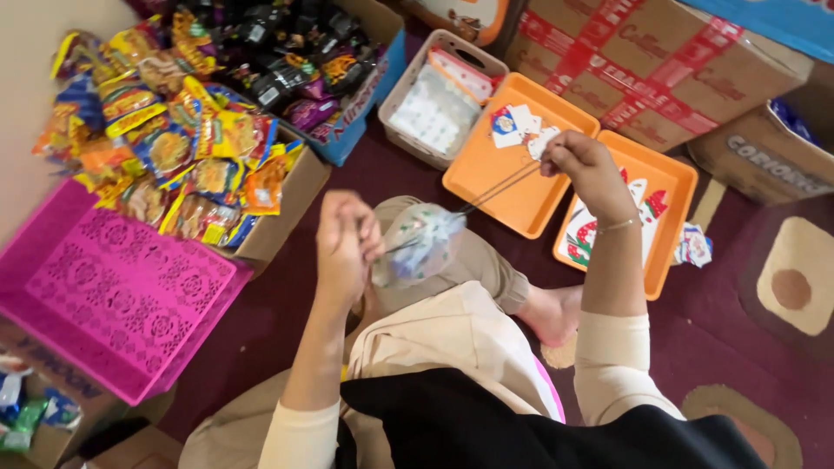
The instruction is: Packing various small items, including snack packets and masks, into individual plastic gift bags.
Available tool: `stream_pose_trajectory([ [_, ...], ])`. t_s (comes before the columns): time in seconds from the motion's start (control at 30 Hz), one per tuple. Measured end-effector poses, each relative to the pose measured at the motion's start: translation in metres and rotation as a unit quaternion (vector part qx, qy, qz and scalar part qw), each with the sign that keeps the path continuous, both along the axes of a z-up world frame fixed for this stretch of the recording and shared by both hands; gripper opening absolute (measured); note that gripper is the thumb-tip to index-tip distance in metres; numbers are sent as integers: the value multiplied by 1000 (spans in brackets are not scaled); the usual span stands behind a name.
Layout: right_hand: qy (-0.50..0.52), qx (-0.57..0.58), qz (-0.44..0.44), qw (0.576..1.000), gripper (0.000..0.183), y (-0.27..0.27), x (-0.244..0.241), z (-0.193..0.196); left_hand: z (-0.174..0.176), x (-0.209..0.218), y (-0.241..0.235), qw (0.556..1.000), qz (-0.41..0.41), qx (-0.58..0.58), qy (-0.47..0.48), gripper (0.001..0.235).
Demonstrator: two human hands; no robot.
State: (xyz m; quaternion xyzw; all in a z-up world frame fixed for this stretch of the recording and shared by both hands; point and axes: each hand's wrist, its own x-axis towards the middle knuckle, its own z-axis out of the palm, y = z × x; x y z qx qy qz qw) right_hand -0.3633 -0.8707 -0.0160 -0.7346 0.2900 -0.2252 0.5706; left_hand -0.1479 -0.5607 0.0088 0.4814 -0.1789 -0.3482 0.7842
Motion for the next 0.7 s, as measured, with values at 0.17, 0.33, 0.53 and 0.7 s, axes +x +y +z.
stream_pose_trajectory([
  [0.17, -2, -10, 57, 998, 11, -24, 12, 0, 8, 5, -43, 788, -79, 301, -532, 39],
  [0.33, 11, 30, 82, 996, 10, -62, 33, -32, -17, 4, -68, 695, -19, 335, -636, 19],
  [0.53, 275, -159, 1, 948, 16, -151, 79, -225, -27, 5, -76, 678, -55, 434, -590, 17],
  [0.7, 371, -412, 18, 832, 25, -140, 111, -255, -44, 4, -70, 671, 44, 358, -648, 10],
])
